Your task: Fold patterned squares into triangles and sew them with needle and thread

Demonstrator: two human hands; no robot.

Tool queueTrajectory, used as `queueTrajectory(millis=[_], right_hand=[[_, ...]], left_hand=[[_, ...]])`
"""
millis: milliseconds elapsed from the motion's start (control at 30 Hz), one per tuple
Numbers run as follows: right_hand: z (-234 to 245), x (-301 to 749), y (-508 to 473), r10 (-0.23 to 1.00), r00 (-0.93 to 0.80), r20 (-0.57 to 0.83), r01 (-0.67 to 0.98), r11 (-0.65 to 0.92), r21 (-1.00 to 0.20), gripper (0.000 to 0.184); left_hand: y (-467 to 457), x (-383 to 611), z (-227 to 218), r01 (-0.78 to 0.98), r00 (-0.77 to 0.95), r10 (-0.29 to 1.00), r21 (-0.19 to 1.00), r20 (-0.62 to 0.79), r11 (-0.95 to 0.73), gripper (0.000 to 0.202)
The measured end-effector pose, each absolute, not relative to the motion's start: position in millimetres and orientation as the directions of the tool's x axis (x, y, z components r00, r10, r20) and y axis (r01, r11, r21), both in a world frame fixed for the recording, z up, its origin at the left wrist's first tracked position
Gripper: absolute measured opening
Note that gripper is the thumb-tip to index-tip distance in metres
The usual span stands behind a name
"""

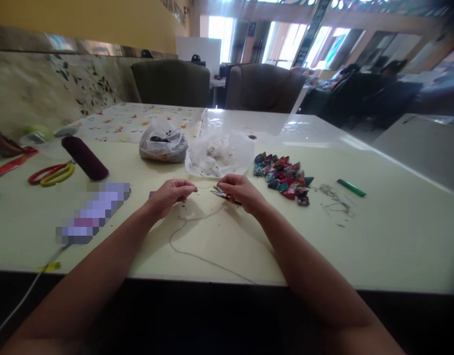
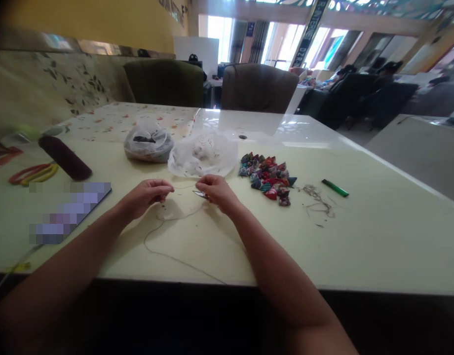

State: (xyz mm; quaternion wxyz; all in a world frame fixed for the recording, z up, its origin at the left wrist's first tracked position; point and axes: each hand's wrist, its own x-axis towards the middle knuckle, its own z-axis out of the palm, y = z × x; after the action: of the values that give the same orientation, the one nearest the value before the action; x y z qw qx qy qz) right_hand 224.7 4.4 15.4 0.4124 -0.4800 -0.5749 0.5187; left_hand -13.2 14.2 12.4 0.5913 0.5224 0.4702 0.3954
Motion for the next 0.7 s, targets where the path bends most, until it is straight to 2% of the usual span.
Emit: queueTrajectory(millis=[100,200,333,700], right_hand=[[9,218,5,0.979,-0.11,0.173,0.281,0.197,-0.939,0.019],[2,208,3,0.945,-0.223,0.239,0.224,0.288,-0.931,0.023],[-6,198,-2,0.918,-0.37,0.142,0.092,0.189,-0.978,0.023],[7,198,-10,0.948,-0.315,-0.047,-0.171,-0.105,-0.98,0.025]], left_hand=[[10,-10,16,0.079,0.264,0.956,0.99,-0.132,0.115,0.016],[6,-8,18,0.138,0.296,0.948,0.987,-0.117,0.079,0.022],[2,-5,18,0.169,0.314,0.943,0.984,-0.11,0.058,0.028],[3,-4,15,0.169,0.276,0.954,0.983,-0.119,0.074,0.032]])
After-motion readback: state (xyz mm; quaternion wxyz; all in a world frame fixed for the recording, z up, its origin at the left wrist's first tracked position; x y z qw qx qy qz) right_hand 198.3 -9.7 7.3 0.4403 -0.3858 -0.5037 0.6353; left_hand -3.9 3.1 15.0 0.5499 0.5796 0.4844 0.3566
